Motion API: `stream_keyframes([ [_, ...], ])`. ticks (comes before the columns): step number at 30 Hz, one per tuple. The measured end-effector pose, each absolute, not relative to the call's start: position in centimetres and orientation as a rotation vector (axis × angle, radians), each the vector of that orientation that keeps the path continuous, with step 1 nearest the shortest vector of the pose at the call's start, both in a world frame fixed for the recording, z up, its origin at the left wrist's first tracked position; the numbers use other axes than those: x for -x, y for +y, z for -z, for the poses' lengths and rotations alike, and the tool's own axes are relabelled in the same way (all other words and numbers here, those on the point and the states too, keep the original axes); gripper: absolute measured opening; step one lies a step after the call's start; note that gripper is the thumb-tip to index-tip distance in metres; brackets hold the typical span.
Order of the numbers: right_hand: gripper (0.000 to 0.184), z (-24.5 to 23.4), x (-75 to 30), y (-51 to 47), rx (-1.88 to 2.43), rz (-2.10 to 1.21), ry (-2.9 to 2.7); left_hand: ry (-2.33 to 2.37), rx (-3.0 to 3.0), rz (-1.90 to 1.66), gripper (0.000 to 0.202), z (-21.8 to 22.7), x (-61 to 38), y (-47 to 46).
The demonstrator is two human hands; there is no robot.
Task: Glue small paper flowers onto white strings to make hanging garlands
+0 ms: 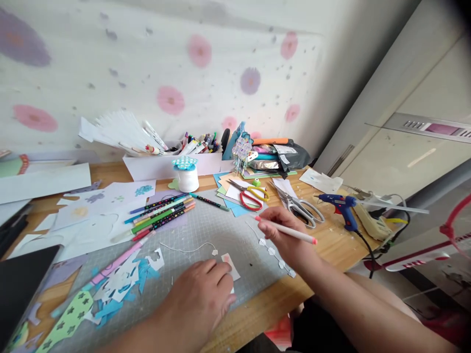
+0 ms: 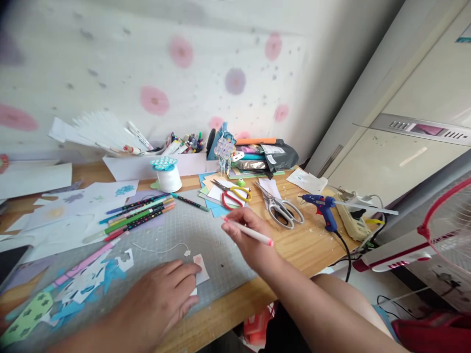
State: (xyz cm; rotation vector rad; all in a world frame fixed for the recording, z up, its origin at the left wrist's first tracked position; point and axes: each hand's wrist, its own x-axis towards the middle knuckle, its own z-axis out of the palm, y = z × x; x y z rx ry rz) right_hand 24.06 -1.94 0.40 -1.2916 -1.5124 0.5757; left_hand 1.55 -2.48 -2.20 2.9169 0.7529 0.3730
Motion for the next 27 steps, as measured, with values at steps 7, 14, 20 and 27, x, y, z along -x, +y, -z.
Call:
stream_keyframes([
  [7,0.020,-2.3,-29.0,5.1,1.934,-0.118,-2.159,0.761,-2.876,-0.581,0.014,0.9,-0.7,-1.5],
  [14,0.030,-1.0,-27.2,9.9,2.162,-0.146,-2.214,0.777,-2.800,-0.634,0.021,-0.6,0.3,-1.8],
  [20,0.026,-3.8,-29.0,8.3,2.102,-0.126,-2.068,1.243,-2.264,-0.736,0.022,-1.4,2.8,-2.3],
  [27,0.021,-7.8,-23.7,1.4,1.594,-0.146,-2.041,1.102,-1.279,-1.007,0.034,-2.5,-0.1,-4.2],
])
